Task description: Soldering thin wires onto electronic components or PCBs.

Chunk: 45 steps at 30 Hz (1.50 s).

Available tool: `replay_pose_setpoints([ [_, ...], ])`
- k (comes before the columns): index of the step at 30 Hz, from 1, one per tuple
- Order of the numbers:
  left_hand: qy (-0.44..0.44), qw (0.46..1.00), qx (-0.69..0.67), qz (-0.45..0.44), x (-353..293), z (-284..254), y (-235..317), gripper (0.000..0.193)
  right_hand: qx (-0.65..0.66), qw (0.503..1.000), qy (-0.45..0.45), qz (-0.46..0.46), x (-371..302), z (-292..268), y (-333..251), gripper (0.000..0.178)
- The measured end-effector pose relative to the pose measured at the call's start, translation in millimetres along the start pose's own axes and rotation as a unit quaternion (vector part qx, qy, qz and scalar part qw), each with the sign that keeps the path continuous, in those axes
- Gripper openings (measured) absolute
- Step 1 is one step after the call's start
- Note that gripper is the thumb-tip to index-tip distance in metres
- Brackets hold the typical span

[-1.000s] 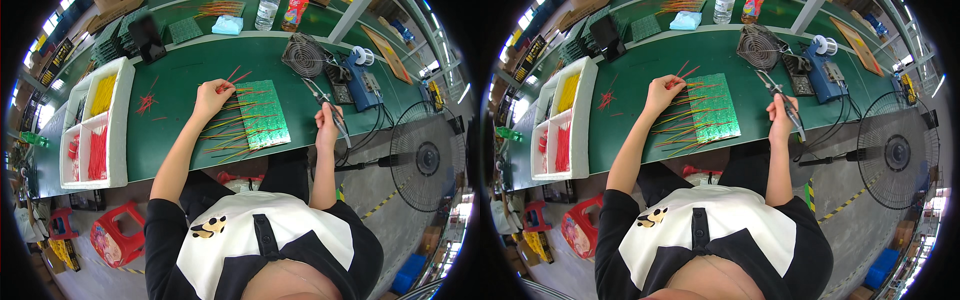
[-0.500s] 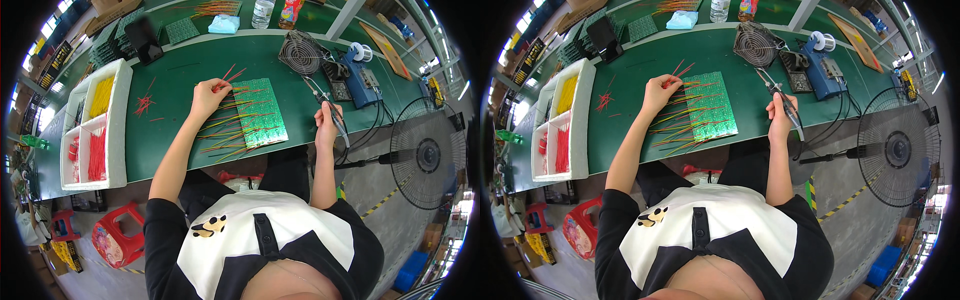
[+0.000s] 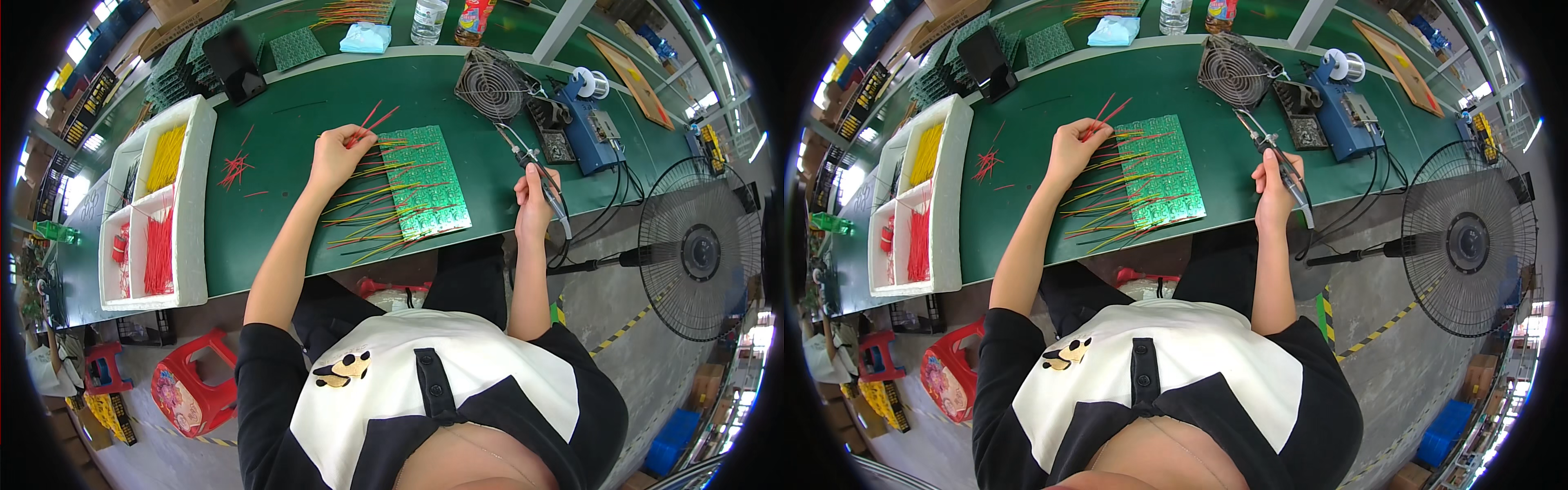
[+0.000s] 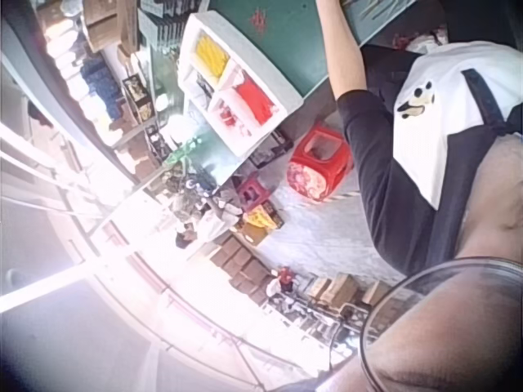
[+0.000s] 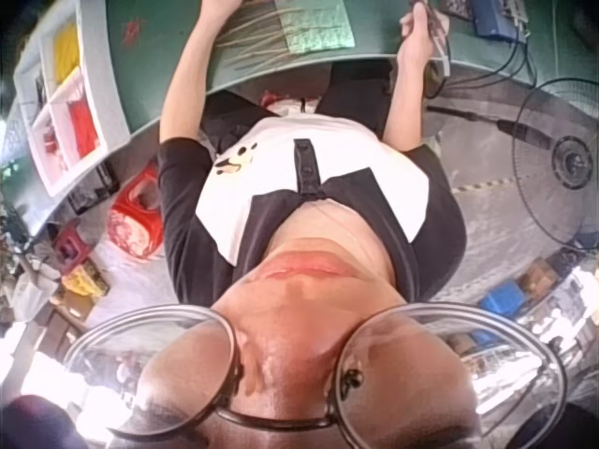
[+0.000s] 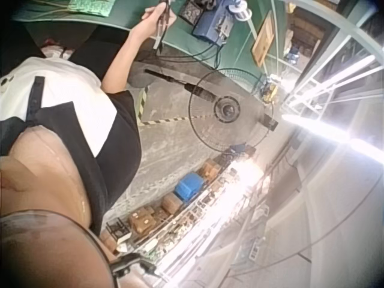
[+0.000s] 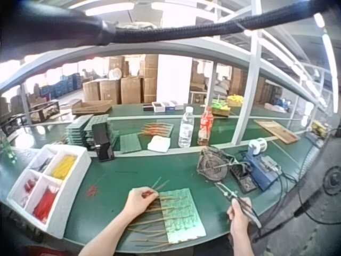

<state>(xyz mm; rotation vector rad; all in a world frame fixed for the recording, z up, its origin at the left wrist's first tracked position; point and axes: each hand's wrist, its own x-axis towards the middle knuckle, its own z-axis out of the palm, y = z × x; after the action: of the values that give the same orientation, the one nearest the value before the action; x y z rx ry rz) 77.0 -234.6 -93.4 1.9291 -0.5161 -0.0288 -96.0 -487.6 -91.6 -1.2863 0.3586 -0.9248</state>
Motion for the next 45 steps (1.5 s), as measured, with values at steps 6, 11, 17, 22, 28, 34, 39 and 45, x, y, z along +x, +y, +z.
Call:
replay_pose_setpoints([
  [6,0.115,0.987,0.049,0.103,-4,-15,17,0.018,-0.011,1.000,0.001,-0.003,1,-1,0,0.014],
  [11,0.082,0.991,0.028,0.098,-13,-16,35,0.018,-0.028,1.000,0.000,-0.007,-1,0,-1,0.016],
  [17,-0.009,0.978,-0.203,-0.045,-14,-7,31,0.017,-0.023,1.000,0.006,-0.013,-2,0,-2,0.016],
  [22,-0.007,0.978,-0.202,-0.052,-9,-7,22,0.016,-0.029,0.999,0.006,-0.013,-3,1,-2,0.016],
  [28,-0.018,0.988,0.148,0.030,-10,-10,21,0.017,-0.027,0.999,-0.004,-0.018,-2,-1,-3,0.015],
  [34,-0.016,0.992,0.122,0.030,-6,-8,6,0.016,-0.025,1.000,-0.005,-0.006,-3,0,-3,0.016],
  [39,0.011,0.996,0.087,0.018,-6,-4,12,0.017,-0.022,1.000,-0.007,-0.014,-2,-2,-2,0.016],
  [45,0.022,0.994,0.105,0.014,-6,-2,18,0.017,-0.023,1.000,-0.002,-0.011,-2,-1,-1,0.016],
])
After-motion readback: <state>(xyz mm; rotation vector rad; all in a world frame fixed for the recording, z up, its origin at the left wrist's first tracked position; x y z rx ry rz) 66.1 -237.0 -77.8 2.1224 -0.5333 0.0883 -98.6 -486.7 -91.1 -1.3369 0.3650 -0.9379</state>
